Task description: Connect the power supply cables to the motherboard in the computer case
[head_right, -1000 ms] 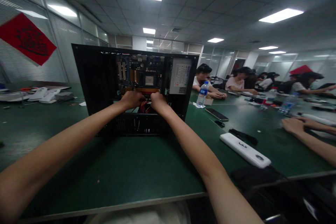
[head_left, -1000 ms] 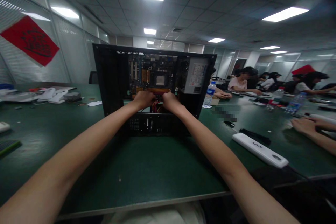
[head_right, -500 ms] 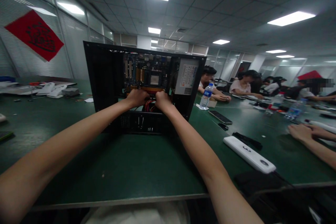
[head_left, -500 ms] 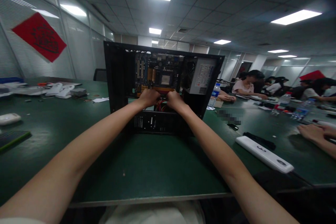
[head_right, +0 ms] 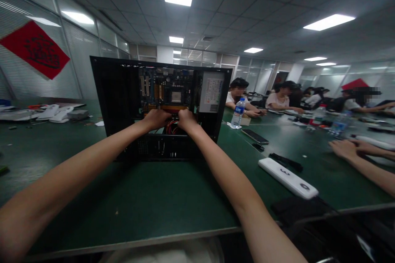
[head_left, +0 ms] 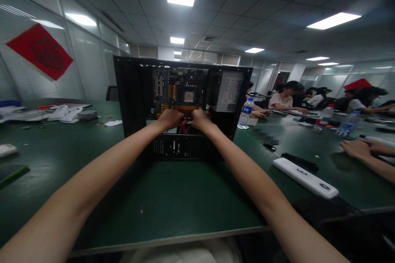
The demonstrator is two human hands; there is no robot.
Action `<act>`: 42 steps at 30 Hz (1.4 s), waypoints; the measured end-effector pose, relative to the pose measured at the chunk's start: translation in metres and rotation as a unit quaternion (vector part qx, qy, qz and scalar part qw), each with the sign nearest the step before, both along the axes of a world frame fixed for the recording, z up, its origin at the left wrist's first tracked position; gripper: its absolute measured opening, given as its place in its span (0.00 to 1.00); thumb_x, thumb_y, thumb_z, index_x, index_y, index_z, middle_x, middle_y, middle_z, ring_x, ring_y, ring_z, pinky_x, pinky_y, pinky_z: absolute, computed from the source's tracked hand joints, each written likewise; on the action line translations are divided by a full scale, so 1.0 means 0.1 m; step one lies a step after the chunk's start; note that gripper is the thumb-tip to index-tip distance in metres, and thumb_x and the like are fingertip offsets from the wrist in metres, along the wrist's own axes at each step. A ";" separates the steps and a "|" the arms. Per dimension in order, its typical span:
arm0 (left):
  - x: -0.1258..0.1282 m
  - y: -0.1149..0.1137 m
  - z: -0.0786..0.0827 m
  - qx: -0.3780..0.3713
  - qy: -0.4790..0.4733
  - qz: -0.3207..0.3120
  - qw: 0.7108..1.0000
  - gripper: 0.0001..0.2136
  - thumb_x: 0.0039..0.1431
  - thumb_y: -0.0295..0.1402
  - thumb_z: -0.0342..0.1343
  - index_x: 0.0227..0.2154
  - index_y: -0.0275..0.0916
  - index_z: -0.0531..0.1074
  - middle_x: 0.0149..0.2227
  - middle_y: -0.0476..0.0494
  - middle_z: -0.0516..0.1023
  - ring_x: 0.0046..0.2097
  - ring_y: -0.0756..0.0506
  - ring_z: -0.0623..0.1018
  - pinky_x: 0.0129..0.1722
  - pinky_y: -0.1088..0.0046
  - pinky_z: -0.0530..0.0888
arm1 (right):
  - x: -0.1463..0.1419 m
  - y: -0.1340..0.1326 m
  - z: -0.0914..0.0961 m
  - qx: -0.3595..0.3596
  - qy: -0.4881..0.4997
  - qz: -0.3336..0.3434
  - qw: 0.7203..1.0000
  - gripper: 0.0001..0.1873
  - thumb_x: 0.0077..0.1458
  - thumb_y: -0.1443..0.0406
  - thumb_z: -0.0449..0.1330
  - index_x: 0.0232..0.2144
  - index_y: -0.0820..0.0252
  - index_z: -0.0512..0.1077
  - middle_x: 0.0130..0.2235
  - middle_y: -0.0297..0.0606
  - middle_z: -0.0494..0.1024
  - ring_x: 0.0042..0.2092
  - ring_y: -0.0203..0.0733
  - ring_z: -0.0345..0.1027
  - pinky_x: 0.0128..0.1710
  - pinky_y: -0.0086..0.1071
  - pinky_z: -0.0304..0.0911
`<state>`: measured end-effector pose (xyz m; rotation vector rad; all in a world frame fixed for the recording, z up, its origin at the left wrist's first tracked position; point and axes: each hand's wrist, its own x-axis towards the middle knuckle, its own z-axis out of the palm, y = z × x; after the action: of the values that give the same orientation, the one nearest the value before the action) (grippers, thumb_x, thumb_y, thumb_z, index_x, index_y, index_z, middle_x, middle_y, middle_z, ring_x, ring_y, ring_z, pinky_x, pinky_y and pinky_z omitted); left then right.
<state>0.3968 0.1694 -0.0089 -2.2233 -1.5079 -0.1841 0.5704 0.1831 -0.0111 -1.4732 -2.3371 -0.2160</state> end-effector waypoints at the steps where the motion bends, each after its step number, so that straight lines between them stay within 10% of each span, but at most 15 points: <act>1: 0.00 0.00 0.00 0.000 0.002 0.001 1.000 0.17 0.70 0.40 0.51 0.50 0.40 0.81 0.50 0.31 0.84 0.52 0.32 0.82 0.49 0.59 0.76 | 0.00 0.00 0.00 -0.001 -0.002 -0.001 1.000 0.19 0.61 0.72 0.61 0.53 0.70 0.79 0.52 0.59 0.81 0.55 0.53 0.78 0.52 0.35 0.71; 42: -0.12 -0.02 -0.02 -0.057 -0.067 0.007 0.996 0.20 0.68 0.41 0.54 0.59 0.44 0.76 0.54 0.37 0.82 0.54 0.35 0.82 0.50 0.63 0.76 | 0.06 0.01 -0.01 -0.031 0.001 0.040 0.999 0.18 0.64 0.69 0.62 0.55 0.67 0.76 0.55 0.58 0.78 0.57 0.53 0.74 0.55 0.36 0.67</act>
<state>0.3843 0.1676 -0.0111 -2.3294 -1.6423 -0.2534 0.5762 0.1844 -0.0125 -1.4039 -2.4154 -0.1219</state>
